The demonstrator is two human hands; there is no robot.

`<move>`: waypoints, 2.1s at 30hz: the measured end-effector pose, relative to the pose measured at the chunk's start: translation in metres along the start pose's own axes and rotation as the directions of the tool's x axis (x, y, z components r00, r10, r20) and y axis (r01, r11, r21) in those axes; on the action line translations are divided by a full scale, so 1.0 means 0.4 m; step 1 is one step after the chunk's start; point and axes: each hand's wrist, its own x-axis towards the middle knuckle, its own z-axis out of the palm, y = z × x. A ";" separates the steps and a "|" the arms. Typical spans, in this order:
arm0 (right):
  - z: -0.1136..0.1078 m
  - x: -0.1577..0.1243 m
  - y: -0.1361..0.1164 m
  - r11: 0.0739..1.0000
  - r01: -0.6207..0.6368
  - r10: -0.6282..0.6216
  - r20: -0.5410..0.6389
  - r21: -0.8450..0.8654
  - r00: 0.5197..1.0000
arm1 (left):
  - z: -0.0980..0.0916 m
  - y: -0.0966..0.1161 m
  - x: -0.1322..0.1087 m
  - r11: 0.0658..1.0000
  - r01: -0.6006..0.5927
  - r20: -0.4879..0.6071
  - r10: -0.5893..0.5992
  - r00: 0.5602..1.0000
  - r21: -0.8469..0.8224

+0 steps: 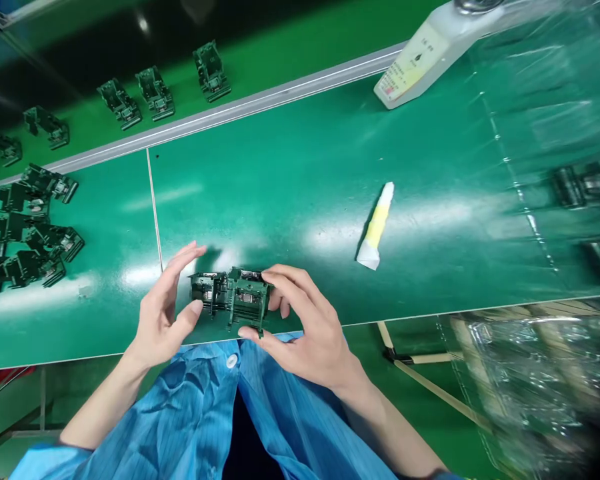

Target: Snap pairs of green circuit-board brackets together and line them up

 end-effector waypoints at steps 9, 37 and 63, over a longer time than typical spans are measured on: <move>-0.002 0.020 -0.037 0.986 0.116 -0.131 -0.123 -0.120 0.984 | 0.085 0.094 0.067 0.966 -0.004 0.108 0.034 0.994 -0.259; 0.037 0.010 0.008 0.944 0.067 -0.017 0.154 -0.324 0.988 | -0.050 -0.076 -0.045 0.940 0.089 0.092 -0.125 0.988 0.330; -0.042 0.029 -0.131 0.822 0.282 -0.210 0.197 -0.494 0.958 | -0.018 -0.077 -0.053 0.947 0.093 0.111 -0.061 0.992 -0.308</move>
